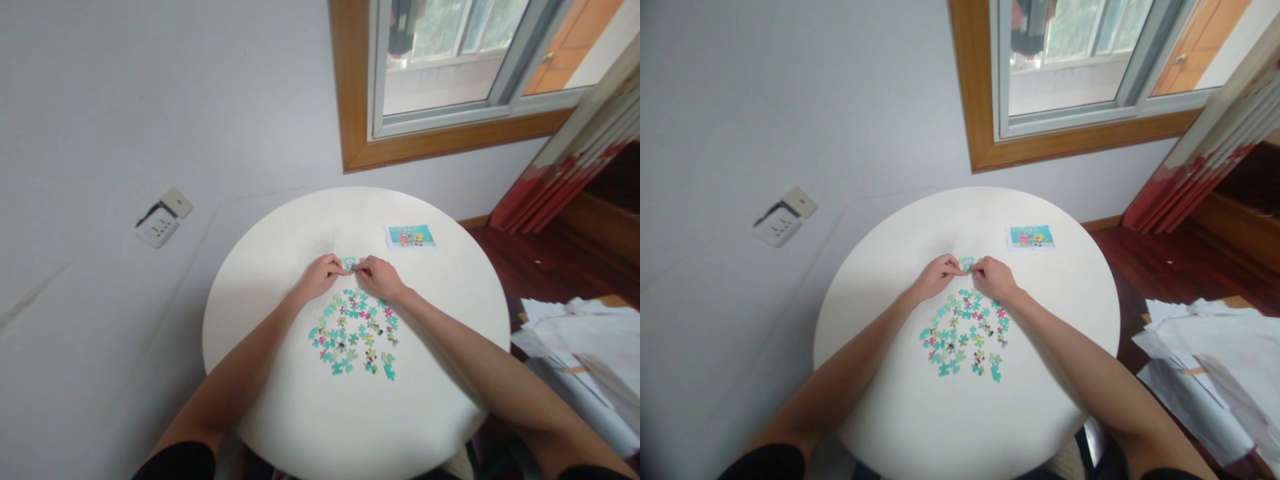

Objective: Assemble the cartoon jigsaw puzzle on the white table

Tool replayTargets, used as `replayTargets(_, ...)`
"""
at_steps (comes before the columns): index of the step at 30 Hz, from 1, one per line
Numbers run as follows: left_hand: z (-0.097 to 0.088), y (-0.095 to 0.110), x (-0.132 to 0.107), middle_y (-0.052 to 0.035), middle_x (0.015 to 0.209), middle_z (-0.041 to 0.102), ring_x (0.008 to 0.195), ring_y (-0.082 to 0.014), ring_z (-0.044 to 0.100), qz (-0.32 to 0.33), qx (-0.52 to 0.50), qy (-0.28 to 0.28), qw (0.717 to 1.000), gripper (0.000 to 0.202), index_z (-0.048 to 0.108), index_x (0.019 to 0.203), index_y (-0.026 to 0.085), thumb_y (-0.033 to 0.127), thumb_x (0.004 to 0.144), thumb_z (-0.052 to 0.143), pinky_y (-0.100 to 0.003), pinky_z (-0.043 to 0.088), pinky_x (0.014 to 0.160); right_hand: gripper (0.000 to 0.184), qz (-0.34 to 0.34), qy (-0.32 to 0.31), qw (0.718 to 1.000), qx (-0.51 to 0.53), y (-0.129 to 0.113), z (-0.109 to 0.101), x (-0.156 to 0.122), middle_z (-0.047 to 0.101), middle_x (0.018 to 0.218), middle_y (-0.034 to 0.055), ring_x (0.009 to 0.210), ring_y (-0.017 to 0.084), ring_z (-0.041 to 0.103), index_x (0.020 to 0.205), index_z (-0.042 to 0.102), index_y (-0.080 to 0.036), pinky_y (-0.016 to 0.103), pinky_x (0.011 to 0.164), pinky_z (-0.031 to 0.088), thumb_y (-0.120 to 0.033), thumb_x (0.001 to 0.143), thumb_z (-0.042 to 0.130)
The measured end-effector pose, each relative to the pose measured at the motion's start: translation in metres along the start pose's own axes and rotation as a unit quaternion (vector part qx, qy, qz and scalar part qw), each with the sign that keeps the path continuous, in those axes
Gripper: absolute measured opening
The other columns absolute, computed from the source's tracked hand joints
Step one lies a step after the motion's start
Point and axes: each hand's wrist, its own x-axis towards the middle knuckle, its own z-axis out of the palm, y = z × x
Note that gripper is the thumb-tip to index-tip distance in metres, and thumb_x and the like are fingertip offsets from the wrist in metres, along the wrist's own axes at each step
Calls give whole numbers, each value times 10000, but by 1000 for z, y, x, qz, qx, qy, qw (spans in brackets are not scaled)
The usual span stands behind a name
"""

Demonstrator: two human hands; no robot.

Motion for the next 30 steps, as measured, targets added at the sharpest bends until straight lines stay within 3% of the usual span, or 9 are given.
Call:
replayTargets(10,-1,4,0,-33,956,633,920,-163,591,-14,5,4,1000,444,797,989,292,-2,815,514,-295,489,852,316,6,-2,1000,2,-1,-2,0,695,1018,47,897,168,616,1100,753,-258,245,786,426,-225,939,483)
replayTargets(14,-1,7,2,-28,947,631,846,-137,588,-38,-14,45,998,453,776,1053,252,-8,812,494,-249,484,749,287,4,22,999,35,-8,-5,-3,671,993,49,834,153,602,1122,731,-237,245,768,425,-205,934,517)
replayTargets(17,-1,10,3,-25,928,638,757,-115,571,-68,-31,87,993,419,767,1048,207,-10,819,491,-228,467,682,233,-89,32,991,93,-30,-4,-15,662,1004,41,855,143,596,1097,716,-221,243,804,427,-193,935,551)
replayTargets(20,0,11,4,-28,931,646,719,-105,558,-83,-40,104,990,377,766,1007,183,-9,823,498,-223,461,662,145,-228,-22,966,122,-61,3,-33,667,993,40,964,156,592,964,713,-205,247,847,428,-194,940,570)
replayTargets(22,0,11,4,-30,932,651,715,-103,558,-87,-43,108,989,357,764,994,179,1,838,497,-220,461,657,140,-281,-57,952,108,-78,10,-43,664,946,42,930,159,587,890,706,-195,253,820,433,-208,945,577)
replayTargets(25,2,10,4,-31,931,656,732,-105,569,-87,-48,113,989,337,763,973,178,9,844,502,-219,467,669,145,-317,-85,942,65,-91,23,-51,656,927,57,927,178,574,826,695,-179,278,838,439,-217,932,604)
replayTargets(30,3,9,5,-28,927,653,748,-110,578,-83,-48,113,989,326,760,971,180,12,847,510,-227,475,691,136,-323,-91,942,-3,-92,36,-52,643,972,88,954,210,566,829,670,-158,313,873,463,-263,911,642)
